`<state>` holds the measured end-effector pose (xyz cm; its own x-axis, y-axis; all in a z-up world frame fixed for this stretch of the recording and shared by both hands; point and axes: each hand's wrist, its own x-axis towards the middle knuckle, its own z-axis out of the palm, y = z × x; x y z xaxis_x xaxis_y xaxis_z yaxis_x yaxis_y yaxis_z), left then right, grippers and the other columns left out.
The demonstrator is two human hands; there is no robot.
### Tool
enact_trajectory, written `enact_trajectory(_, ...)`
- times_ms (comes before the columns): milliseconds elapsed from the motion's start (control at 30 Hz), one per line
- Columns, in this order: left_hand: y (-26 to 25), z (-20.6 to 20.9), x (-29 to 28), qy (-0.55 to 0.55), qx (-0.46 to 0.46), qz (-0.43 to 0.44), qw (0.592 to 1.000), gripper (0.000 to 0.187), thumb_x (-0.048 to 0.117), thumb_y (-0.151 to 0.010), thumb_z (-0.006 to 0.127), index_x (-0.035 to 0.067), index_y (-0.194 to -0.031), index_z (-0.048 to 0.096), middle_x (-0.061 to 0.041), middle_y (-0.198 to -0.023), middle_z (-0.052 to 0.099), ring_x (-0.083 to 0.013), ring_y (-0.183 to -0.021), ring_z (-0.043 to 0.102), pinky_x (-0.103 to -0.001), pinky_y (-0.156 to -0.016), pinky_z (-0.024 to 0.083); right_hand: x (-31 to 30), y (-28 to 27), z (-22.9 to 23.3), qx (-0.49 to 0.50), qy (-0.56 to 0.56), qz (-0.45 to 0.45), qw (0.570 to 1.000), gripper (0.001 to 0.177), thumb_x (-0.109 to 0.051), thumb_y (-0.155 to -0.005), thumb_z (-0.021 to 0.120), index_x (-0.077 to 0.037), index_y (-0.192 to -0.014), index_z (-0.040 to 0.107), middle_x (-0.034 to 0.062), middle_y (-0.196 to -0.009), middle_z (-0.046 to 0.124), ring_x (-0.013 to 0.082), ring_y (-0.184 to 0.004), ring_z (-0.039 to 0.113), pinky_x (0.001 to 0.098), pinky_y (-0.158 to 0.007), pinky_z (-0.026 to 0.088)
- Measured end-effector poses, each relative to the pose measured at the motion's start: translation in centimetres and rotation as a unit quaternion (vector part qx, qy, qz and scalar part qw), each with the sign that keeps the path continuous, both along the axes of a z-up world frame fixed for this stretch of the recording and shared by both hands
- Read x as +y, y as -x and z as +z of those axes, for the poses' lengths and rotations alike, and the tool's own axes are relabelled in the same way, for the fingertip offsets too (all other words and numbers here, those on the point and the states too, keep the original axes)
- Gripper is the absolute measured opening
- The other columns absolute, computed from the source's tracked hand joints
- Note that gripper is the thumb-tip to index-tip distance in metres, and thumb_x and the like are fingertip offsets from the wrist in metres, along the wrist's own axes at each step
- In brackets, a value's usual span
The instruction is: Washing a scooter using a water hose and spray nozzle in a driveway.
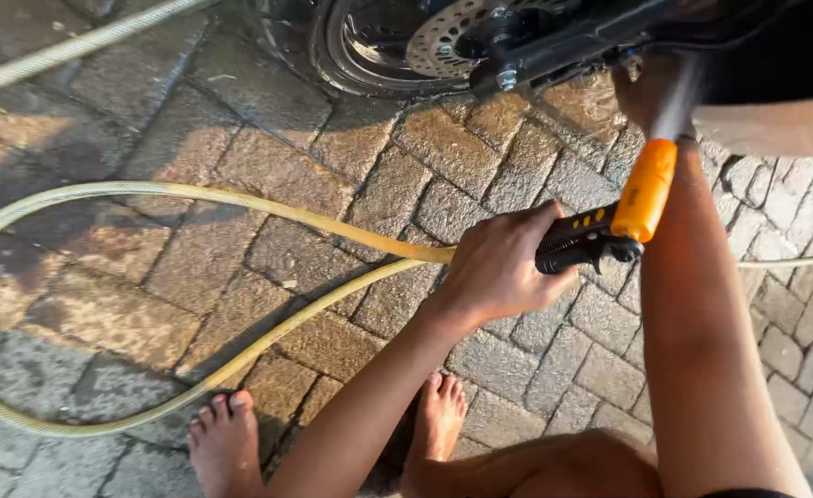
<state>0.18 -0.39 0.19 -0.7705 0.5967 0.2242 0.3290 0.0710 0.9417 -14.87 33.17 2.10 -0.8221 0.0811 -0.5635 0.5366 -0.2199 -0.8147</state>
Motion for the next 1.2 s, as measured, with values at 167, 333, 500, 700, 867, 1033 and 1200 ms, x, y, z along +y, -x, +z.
enact_trajectory(167,-1.4,-0.8,-0.6,0.073,-0.019,0.003,0.997,0.047,0.034,-0.080,0.079,0.005,-0.111,0.060,-0.010,-0.086,0.073,-0.0195,-0.064,0.071,-0.035,-0.062,0.061,3.6,-3.0,-8.7,0.013,0.032,-0.043,0.998,0.046,-0.041,-0.096,0.054,-0.005,-0.119,0.070,0.0097,-0.114,0.076,0.0259,-0.105,0.075,0.0405,-0.087,0.060)
enact_trajectory(333,-2.2,-2.9,-1.2,0.121,-0.001,0.056,0.991,0.057,0.033,-0.074,0.081,0.005,-0.120,0.062,-0.010,-0.083,0.075,-0.0231,-0.067,0.074,-0.041,-0.064,0.060,0.6,-3.7,-10.2,0.006,-0.056,0.036,0.998,0.022,-0.010,-0.105,0.061,-0.009,-0.127,0.061,0.0060,-0.111,0.069,0.0197,-0.096,0.069,0.0363,-0.086,0.060)
enact_trajectory(500,-2.2,-4.7,-1.1,0.189,-0.068,0.055,0.978,0.048,0.036,-0.080,0.077,0.008,-0.116,0.062,-0.007,-0.084,0.074,-0.0191,-0.064,0.073,-0.037,-0.059,0.061,-6.1,-7.6,-7.5,-0.027,-0.137,0.042,0.989,0.027,-0.014,-0.104,0.056,0.001,-0.126,0.061,0.0098,-0.109,0.071,0.0215,-0.095,0.071,0.0384,-0.089,0.061)
enact_trajectory(700,-1.7,-3.9,-1.9,0.172,-0.134,0.145,0.965,0.050,0.050,-0.078,0.083,0.009,-0.100,0.064,-0.004,-0.080,0.072,-0.0201,-0.066,0.071,-0.039,-0.061,0.057,-16.3,-12.5,0.6,-0.042,-0.089,0.023,0.995,0.070,-0.060,-0.104,0.034,-0.003,-0.143,0.045,0.0074,-0.137,0.058,0.0245,-0.124,0.058,0.0462,-0.110,0.045)
enact_trajectory(867,-0.2,-8.0,-1.0,-0.065,-0.278,0.233,0.930,0.055,0.040,-0.070,0.079,0.008,-0.107,0.055,-0.006,-0.089,0.068,-0.0189,-0.075,0.070,-0.036,-0.065,0.060,-22.7,-18.3,-1.7,0.019,-0.033,0.032,0.999,0.079,-0.064,-0.095,0.048,-0.012,-0.154,0.041,0.0073,-0.142,0.050,0.0174,-0.122,0.045,0.0417,-0.101,0.042)
enact_trajectory(1033,-1.0,-12.9,0.8,-0.386,-0.428,0.147,0.804,0.047,0.050,-0.109,0.053,0.008,-0.127,0.055,-0.002,-0.113,0.051,-0.0159,-0.111,0.050,-0.032,-0.103,0.040,-23.4,-19.1,-6.9,0.111,-0.137,-0.017,0.984,0.040,-0.034,-0.105,0.066,0.000,-0.125,0.059,0.0051,-0.110,0.068,0.0116,-0.095,0.063,0.0300,-0.083,0.053)
enact_trajectory(1200,0.4,-9.5,-2.5,-0.227,-0.377,0.162,0.883,0.062,0.064,-0.104,0.046,0.006,-0.118,0.064,-0.009,-0.114,0.063,-0.0178,-0.108,0.058,-0.036,-0.095,0.047,-23.8,-19.0,-4.2,0.061,-0.142,-0.056,0.986,0.016,-0.012,-0.096,0.063,0.001,-0.103,0.068,0.0037,-0.090,0.073,0.0135,-0.079,0.068,0.0290,-0.071,0.055)
